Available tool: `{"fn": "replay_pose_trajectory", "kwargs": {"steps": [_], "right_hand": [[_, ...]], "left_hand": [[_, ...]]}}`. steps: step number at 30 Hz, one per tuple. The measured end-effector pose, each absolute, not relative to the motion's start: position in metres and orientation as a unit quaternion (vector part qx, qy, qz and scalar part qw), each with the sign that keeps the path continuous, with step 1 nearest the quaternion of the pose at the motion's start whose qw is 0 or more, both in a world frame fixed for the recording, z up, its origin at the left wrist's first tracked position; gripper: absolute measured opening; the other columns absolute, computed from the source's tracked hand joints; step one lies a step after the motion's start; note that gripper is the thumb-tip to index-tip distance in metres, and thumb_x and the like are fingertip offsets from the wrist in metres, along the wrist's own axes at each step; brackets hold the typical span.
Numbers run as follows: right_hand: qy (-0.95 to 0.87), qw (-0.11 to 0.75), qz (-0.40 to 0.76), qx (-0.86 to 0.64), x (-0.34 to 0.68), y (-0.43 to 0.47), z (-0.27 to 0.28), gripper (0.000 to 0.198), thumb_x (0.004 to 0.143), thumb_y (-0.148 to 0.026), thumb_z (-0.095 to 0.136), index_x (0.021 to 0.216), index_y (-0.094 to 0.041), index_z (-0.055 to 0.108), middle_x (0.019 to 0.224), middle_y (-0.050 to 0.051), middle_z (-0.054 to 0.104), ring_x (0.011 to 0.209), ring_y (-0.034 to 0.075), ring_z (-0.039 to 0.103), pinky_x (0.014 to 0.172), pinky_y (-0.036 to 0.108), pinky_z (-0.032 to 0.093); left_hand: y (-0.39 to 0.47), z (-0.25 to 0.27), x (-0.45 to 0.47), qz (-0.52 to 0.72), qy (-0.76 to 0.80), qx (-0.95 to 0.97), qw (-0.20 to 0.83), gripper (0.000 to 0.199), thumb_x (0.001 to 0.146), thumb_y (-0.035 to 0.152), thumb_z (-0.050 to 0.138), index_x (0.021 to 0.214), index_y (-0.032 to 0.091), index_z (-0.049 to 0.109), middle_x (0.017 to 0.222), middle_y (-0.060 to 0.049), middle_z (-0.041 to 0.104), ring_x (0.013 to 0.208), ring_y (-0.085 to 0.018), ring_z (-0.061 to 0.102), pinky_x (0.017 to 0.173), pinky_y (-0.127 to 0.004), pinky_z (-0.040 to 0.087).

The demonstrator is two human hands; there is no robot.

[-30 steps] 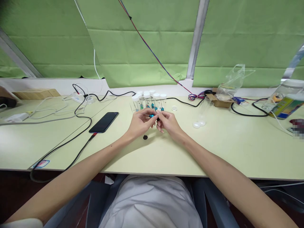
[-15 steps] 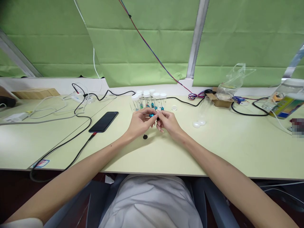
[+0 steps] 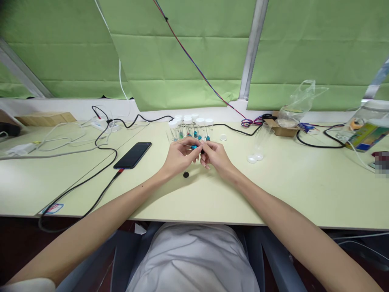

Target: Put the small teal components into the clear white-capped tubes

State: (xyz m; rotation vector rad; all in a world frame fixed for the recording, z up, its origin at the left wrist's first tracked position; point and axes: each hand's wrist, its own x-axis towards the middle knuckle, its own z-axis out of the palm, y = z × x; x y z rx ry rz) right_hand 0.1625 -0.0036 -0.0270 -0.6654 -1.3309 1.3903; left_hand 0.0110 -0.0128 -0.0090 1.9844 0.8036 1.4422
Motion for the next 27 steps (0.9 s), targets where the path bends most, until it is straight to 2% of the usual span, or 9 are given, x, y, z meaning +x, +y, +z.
{"fn": "replay_pose_trajectory", "kwargs": {"steps": [18, 27], "right_hand": [[-0.548, 0.527, 0.585, -0.281, 0.161, -0.0057, -0.0255, 0.047, 0.075, -0.059, 0.078, 0.071, -0.016, 0.059, 0.049, -0.005, 0.048, 0.039, 0.009, 0.048, 0.033, 0.021, 0.035], [-0.54, 0.53, 0.593, -0.276, 0.1616, -0.0073, -0.0241, 0.047, 0.07, -0.057, 0.082, 0.068, -0.016, 0.059, 0.049, -0.004, 0.049, 0.039, 0.009, 0.049, 0.033, 0.02, 0.034]], "left_hand": [[-0.0118, -0.0105, 0.0115, 0.539, 0.294, 0.738, 0.282, 0.011, 0.086, 0.026, 0.066, 0.084, 0.016, 0.067, 0.086, -0.004, 0.069, 0.064, -0.01, 0.065, 0.057, -0.021, 0.056], [-0.0109, -0.0106, 0.0114, 0.536, 0.298, 0.731, 0.3, 0.016, 0.085, 0.031, 0.068, 0.084, 0.016, 0.066, 0.084, -0.004, 0.068, 0.062, -0.01, 0.065, 0.055, -0.021, 0.055]]}}
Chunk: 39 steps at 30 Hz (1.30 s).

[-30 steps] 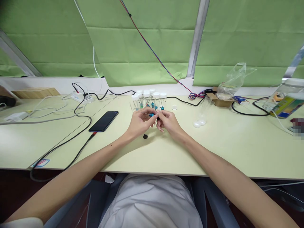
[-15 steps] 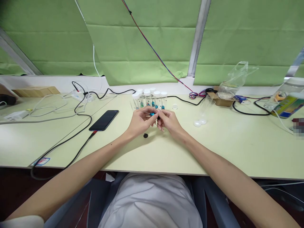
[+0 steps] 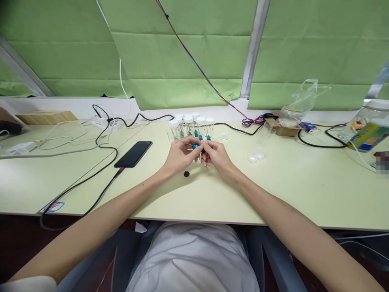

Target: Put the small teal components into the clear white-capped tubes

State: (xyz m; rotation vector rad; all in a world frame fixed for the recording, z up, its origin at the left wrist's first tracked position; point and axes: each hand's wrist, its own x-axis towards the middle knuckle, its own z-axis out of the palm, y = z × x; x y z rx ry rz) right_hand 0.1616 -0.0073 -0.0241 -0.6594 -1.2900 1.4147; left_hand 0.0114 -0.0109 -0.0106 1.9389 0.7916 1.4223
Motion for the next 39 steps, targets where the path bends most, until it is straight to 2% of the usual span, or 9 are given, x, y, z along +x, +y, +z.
{"fn": "replay_pose_trajectory", "kwargs": {"steps": [8, 16, 26, 33, 39], "right_hand": [[-0.527, 0.532, 0.62, -0.235, 0.1614, -0.0083, -0.0239, 0.041, 0.071, -0.049, 0.084, 0.071, -0.015, 0.062, 0.055, -0.003, 0.053, 0.041, 0.008, 0.051, 0.035, 0.019, 0.034], [-0.546, 0.525, 0.6, -0.259, 0.1594, -0.0062, -0.026, 0.048, 0.077, -0.06, 0.075, 0.07, -0.015, 0.06, 0.05, -0.005, 0.046, 0.037, 0.008, 0.048, 0.032, 0.019, 0.031], [-0.579, 0.522, 0.553, -0.293, 0.1598, -0.0045, -0.0275, 0.059, 0.082, -0.07, 0.063, 0.057, -0.018, 0.051, 0.039, -0.006, 0.036, 0.031, 0.009, 0.043, 0.031, 0.021, 0.029], [-0.559, 0.531, 0.569, -0.285, 0.1589, -0.0025, -0.0296, 0.056, 0.08, -0.068, 0.066, 0.061, -0.017, 0.056, 0.047, -0.002, 0.048, 0.036, 0.01, 0.048, 0.033, 0.022, 0.033], [-0.546, 0.545, 0.571, -0.278, 0.1618, -0.0046, -0.0267, 0.041, 0.078, -0.055, 0.077, 0.079, -0.016, 0.063, 0.06, 0.0, 0.059, 0.048, 0.011, 0.057, 0.039, 0.021, 0.039]], "left_hand": [[-0.0132, -0.0046, 0.0122, 0.545, 0.326, 0.681, 0.364, 0.02, 0.081, 0.033, 0.074, 0.084, 0.015, 0.064, 0.07, -0.001, 0.065, 0.051, -0.009, 0.06, 0.049, -0.02, 0.051], [-0.0118, -0.0076, 0.0112, 0.536, 0.313, 0.692, 0.369, 0.021, 0.083, 0.034, 0.073, 0.085, 0.015, 0.065, 0.076, -0.002, 0.065, 0.053, -0.008, 0.061, 0.05, -0.021, 0.05], [-0.0138, -0.0066, 0.0129, 0.54, 0.287, 0.708, 0.352, 0.02, 0.084, 0.035, 0.07, 0.081, 0.016, 0.064, 0.077, -0.002, 0.063, 0.055, -0.009, 0.06, 0.049, -0.022, 0.051], [-0.0124, -0.008, 0.0125, 0.541, 0.303, 0.705, 0.343, 0.021, 0.083, 0.036, 0.072, 0.082, 0.016, 0.065, 0.079, -0.003, 0.065, 0.055, -0.009, 0.061, 0.049, -0.021, 0.051], [-0.0107, -0.0078, 0.0115, 0.56, 0.315, 0.684, 0.345, 0.021, 0.082, 0.035, 0.073, 0.083, 0.015, 0.065, 0.071, -0.001, 0.064, 0.05, -0.008, 0.059, 0.047, -0.02, 0.05]]}}
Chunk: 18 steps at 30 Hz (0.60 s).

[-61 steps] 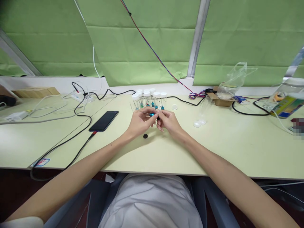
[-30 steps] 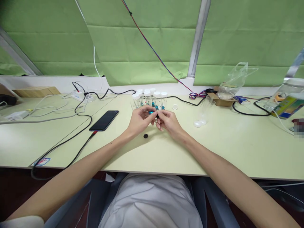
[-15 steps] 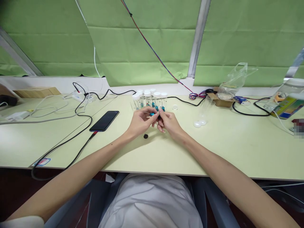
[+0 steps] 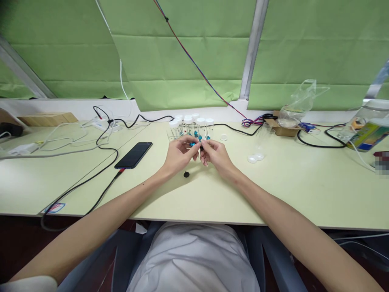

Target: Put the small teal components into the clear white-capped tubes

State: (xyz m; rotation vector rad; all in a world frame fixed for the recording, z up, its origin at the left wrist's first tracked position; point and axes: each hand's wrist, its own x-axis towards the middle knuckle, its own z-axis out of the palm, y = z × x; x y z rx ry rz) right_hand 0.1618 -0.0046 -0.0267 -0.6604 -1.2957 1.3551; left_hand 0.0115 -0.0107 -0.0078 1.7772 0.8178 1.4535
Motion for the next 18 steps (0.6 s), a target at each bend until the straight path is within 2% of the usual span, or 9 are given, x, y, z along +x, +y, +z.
{"fn": "replay_pose_trajectory", "kwargs": {"steps": [7, 18], "right_hand": [[-0.532, 0.549, 0.588, -0.263, 0.162, -0.0041, -0.0271, 0.041, 0.072, -0.05, 0.083, 0.082, -0.016, 0.062, 0.061, -0.002, 0.059, 0.048, 0.01, 0.056, 0.04, 0.021, 0.038], [-0.537, 0.532, 0.594, -0.275, 0.1612, -0.005, -0.0254, 0.047, 0.074, -0.059, 0.078, 0.073, -0.017, 0.056, 0.052, -0.009, 0.038, 0.04, 0.008, 0.049, 0.035, 0.02, 0.033]], "left_hand": [[-0.0108, -0.007, 0.0109, 0.566, 0.318, 0.679, 0.342, 0.023, 0.081, 0.036, 0.074, 0.083, 0.016, 0.064, 0.069, 0.0, 0.064, 0.048, -0.008, 0.058, 0.046, -0.021, 0.05], [-0.0106, -0.0089, 0.0113, 0.558, 0.314, 0.685, 0.347, 0.024, 0.081, 0.038, 0.074, 0.083, 0.016, 0.064, 0.077, -0.002, 0.065, 0.05, -0.008, 0.059, 0.045, -0.02, 0.049]]}}
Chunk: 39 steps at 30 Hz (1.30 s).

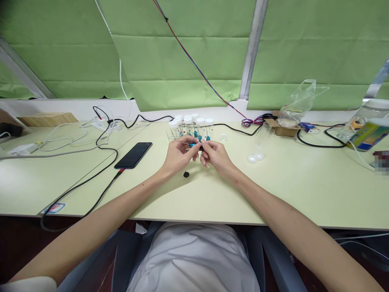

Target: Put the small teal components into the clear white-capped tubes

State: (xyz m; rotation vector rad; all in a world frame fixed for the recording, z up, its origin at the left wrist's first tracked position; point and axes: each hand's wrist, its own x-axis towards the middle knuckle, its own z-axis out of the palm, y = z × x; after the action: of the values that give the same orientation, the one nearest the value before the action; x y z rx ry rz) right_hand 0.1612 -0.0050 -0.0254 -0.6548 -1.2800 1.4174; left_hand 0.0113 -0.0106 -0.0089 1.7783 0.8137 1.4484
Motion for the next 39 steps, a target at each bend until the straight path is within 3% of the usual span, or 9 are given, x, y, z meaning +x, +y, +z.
{"fn": "replay_pose_trajectory", "kwargs": {"steps": [16, 27, 39], "right_hand": [[-0.567, 0.52, 0.565, -0.298, 0.1599, -0.0043, -0.0266, 0.057, 0.08, -0.069, 0.066, 0.058, -0.02, 0.047, 0.039, -0.008, 0.032, 0.032, 0.008, 0.039, 0.034, 0.022, 0.027], [-0.56, 0.521, 0.576, -0.286, 0.1588, -0.0055, -0.0262, 0.05, 0.077, -0.064, 0.072, 0.07, -0.017, 0.06, 0.053, -0.002, 0.053, 0.041, 0.009, 0.049, 0.035, 0.021, 0.035], [-0.562, 0.515, 0.581, -0.285, 0.1591, -0.0065, -0.0255, 0.051, 0.076, -0.064, 0.074, 0.07, -0.016, 0.06, 0.05, -0.004, 0.049, 0.04, 0.009, 0.048, 0.035, 0.021, 0.036]], "left_hand": [[-0.0138, -0.009, 0.0129, 0.546, 0.29, 0.727, 0.298, 0.018, 0.085, 0.034, 0.069, 0.083, 0.017, 0.066, 0.084, -0.004, 0.066, 0.064, -0.011, 0.064, 0.057, -0.022, 0.056], [-0.012, -0.0095, 0.0122, 0.555, 0.321, 0.704, 0.305, 0.02, 0.084, 0.036, 0.071, 0.084, 0.017, 0.066, 0.082, -0.003, 0.066, 0.059, -0.01, 0.063, 0.052, -0.021, 0.052], [-0.0139, -0.0077, 0.0129, 0.553, 0.324, 0.697, 0.321, 0.019, 0.083, 0.033, 0.071, 0.083, 0.016, 0.066, 0.083, -0.004, 0.066, 0.058, -0.009, 0.062, 0.049, -0.021, 0.049]]}}
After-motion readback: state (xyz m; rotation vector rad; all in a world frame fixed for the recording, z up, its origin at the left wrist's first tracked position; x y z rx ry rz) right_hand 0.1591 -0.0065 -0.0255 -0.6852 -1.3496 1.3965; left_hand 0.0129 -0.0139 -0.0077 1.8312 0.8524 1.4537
